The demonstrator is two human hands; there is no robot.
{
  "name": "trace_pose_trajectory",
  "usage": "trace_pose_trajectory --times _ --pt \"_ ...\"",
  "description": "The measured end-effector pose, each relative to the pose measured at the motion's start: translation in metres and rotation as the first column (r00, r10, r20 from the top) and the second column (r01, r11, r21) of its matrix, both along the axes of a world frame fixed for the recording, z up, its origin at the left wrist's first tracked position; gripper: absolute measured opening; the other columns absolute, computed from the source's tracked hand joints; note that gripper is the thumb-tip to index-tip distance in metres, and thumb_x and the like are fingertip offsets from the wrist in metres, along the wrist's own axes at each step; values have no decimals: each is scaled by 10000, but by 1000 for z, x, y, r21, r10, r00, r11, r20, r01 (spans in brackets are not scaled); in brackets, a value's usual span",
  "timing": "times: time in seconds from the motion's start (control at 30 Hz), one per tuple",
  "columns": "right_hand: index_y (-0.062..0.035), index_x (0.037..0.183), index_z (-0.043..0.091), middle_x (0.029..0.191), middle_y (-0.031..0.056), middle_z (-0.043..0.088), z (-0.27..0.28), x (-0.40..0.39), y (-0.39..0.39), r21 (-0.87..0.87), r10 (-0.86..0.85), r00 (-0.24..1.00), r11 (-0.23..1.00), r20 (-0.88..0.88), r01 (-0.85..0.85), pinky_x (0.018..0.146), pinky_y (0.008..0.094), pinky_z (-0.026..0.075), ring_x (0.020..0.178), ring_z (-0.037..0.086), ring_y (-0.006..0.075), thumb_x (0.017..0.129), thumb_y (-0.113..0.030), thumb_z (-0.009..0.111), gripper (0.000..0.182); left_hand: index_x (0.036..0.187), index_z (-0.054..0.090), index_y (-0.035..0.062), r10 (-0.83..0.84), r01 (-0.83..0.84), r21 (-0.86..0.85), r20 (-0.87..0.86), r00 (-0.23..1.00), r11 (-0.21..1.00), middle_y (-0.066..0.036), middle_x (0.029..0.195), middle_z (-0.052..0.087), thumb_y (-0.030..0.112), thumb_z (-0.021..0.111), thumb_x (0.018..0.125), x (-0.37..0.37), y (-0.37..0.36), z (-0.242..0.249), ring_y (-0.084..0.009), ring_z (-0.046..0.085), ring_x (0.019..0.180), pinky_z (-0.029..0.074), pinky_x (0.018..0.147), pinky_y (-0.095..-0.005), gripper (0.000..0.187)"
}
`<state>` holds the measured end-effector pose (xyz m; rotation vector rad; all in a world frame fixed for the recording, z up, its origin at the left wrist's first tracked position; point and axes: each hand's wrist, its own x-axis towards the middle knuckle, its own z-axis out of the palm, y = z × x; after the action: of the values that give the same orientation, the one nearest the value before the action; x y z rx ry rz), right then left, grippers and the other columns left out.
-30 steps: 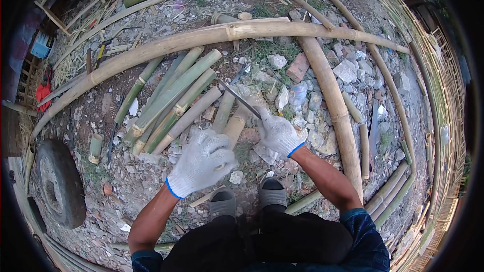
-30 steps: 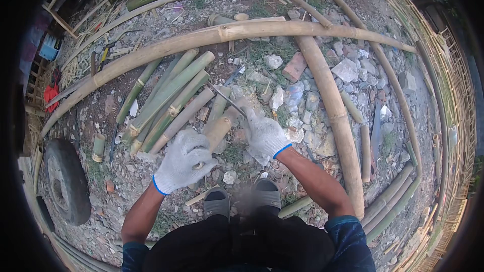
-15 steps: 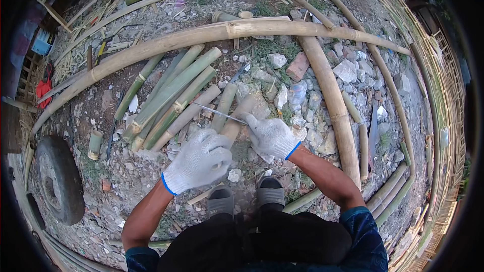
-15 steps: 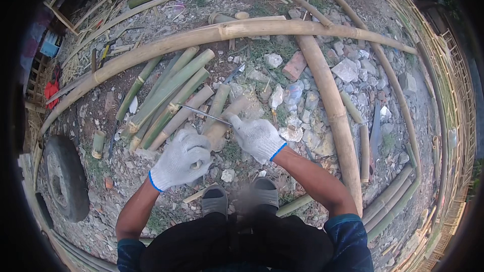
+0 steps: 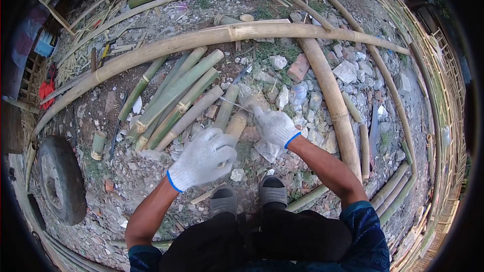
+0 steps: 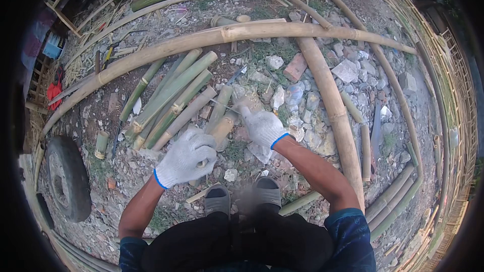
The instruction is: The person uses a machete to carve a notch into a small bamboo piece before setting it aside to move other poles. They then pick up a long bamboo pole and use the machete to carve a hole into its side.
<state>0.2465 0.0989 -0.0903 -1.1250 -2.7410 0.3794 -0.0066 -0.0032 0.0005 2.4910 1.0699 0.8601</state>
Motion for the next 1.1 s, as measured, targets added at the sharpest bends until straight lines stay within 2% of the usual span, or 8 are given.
trace_pose_trajectory --times 0.2,0.33,0.43,0.7,0.77,0.9,1.0,1.1 --pt "-47 1332 529 784 188 692 36 -6 -24 -92 39 990 994 -136 -52 586 513 560 711 719 396 959 -235 682 445 930 621 163 -53 52 -50 -17 998 997 -38 1048 637 101 818 713 -3 -3 -8 -316 618 948 512 844 -437 300" --pt "-45 1348 536 736 175 673 4 10 6 -133 -68 993 988 97 80 564 484 555 671 710 382 941 -253 702 486 904 627 161 -121 120 -17 -127 985 993 -32 1011 604 192 771 784 4 -2 0 -270 609 972 512 865 -414 190" --pt "-33 1342 531 751 179 688 29 11 -14 -87 19 993 996 -119 -29 572 494 555 672 712 385 950 -266 691 483 897 637 159 -155 146 -57 -217 964 988 -24 994 585 273 745 814 3 -5 3 -232 593 998 504 904 -387 177" --pt "-48 1473 479 791 193 705 20 11 -24 -58 36 988 997 -149 -45 543 467 552 626 701 367 904 -155 680 613 867 625 154 -162 158 -36 -213 964 987 -23 958 565 254 745 787 6 -6 4 -234 593 963 512 874 -394 175" --pt "-48 1442 486 799 187 704 16 12 -19 -121 47 995 992 84 -37 580 474 572 696 724 369 918 -147 664 562 872 617 158 -178 178 -20 -213 961 984 -26 946 559 259 745 783 8 -8 2 -232 589 956 513 864 -393 186" --pt "-80 1456 466 867 219 717 -7 28 -2 -185 -128 987 972 94 143 674 528 580 806 740 396 984 -168 608 501 1022 671 159 -177 156 -106 -231 957 982 -36 1109 633 195 799 771 1 -16 -9 -300 613 1096 525 913 -441 284" --pt "-117 1501 455 973 259 732 -9 41 -16 -271 -249 968 930 27 247 776 569 572 881 729 448 1014 -187 565 504 1169 660 118 201 -203 -109 -25 979 973 -81 1172 651 147 757 874 -14 -24 -21 -314 651 1097 539 941 -456 312" --pt "-109 1508 455 993 250 733 -55 51 -28 -241 -389 921 895 -10 375 795 566 574 902 723 465 1001 -196 567 527 1260 625 35 718 -590 -493 107 688 639 -133 1222 666 195 712 967 -24 -30 -19 -278 669 1116 548 945 -404 345"
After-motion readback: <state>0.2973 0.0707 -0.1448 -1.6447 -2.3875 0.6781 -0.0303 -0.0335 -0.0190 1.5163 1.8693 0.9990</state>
